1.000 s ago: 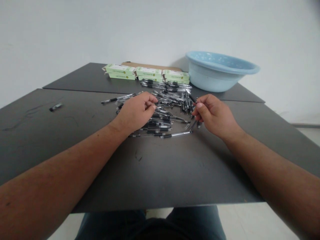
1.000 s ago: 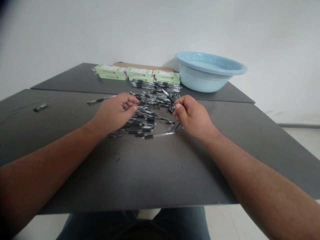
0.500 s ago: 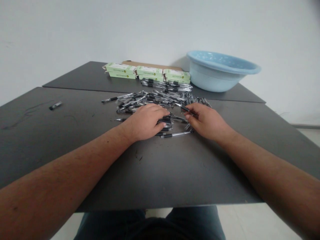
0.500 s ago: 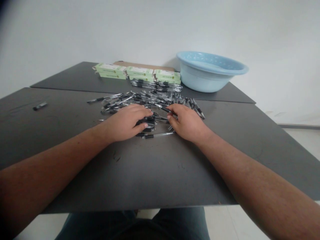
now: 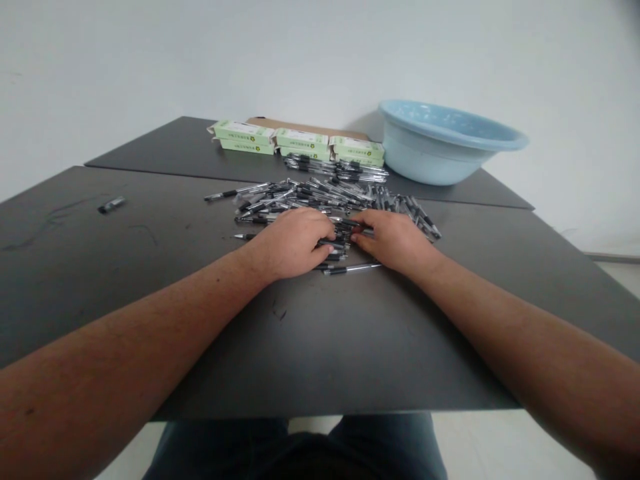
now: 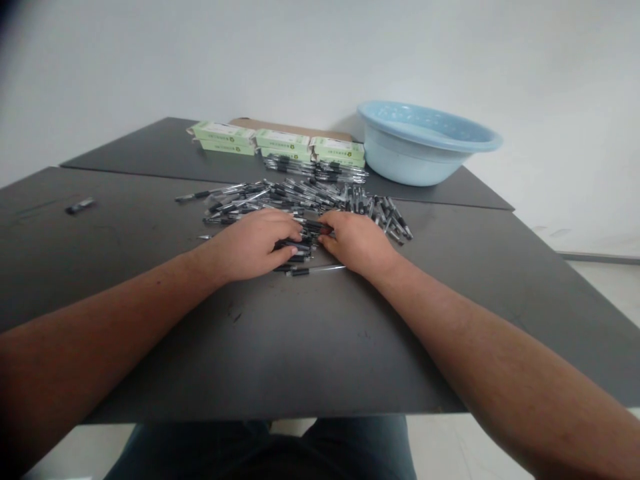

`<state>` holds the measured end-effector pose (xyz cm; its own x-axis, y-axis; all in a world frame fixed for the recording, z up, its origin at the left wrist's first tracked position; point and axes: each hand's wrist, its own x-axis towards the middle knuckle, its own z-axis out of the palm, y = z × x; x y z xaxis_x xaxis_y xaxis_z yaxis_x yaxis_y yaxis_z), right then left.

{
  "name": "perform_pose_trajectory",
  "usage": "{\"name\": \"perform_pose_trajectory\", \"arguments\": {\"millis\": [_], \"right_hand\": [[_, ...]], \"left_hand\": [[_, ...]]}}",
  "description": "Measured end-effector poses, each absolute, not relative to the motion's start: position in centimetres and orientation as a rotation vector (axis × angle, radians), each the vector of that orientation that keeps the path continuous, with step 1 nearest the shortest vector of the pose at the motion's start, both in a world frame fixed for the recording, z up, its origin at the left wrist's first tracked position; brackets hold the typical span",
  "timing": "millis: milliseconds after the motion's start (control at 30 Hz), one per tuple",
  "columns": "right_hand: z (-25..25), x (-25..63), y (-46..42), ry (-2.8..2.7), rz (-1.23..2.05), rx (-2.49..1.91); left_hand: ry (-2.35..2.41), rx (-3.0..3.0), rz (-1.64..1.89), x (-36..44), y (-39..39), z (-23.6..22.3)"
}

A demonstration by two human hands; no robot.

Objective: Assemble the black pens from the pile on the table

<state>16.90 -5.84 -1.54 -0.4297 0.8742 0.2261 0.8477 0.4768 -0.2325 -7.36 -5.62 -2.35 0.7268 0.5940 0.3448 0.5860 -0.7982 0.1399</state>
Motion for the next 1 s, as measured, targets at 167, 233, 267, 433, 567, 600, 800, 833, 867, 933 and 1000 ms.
{"name": "perform_pose_trajectory", "arguments": {"millis": [167, 233, 267, 433, 567, 600, 800, 833, 867, 933, 1000], "right_hand": [[-1.45, 17.26, -5.49, -2.412, 0.162, -1.493], [-1.35, 17.33, -5.47, -2.437, 0.168, -1.492], [-1.31, 17.37, -5.48, -2.445, 0.172, -1.488], [-1.33, 17.60, -5.47, -2.438, 0.213, -1.491], [-1.32, 17.65, -5.55, -2.415, 0.258, -1.474], [-1.30, 17.64, -5.60, -2.408, 0.261, -1.470], [-1.13, 17.52, -5.88, -2.374, 0.214, -1.487], [-1.12, 17.52, -5.88, -2.378, 0.207, -1.492], [-1.12, 17.54, -5.88, -2.383, 0.203, -1.497], [-1.14, 17.61, -5.85, -2.396, 0.199, -1.503], [-1.18, 17.72, -5.82, -2.407, 0.200, -1.506]], "left_hand": [[0.988, 2.876, 0.583, -7.36, -5.63, -2.43], [0.987, 2.869, 0.589, -7.35, -5.62, -2.44], [0.987, 2.866, 0.593, -7.34, -5.61, -2.44], [0.992, 2.857, 0.589, -7.37, -5.56, -2.46], [0.990, 2.860, 0.586, -7.42, -5.58, -2.46], [0.989, 2.859, 0.584, -7.42, -5.59, -2.46], [0.994, 2.826, 0.600, -7.44, -5.64, -2.47], [0.993, 2.825, 0.598, -7.44, -5.64, -2.47], [0.990, 2.826, 0.595, -7.45, -5.64, -2.48], [0.991, 2.831, 0.588, -7.47, -5.63, -2.49], [0.996, 2.835, 0.579, -7.49, -5.63, -2.51]]}}
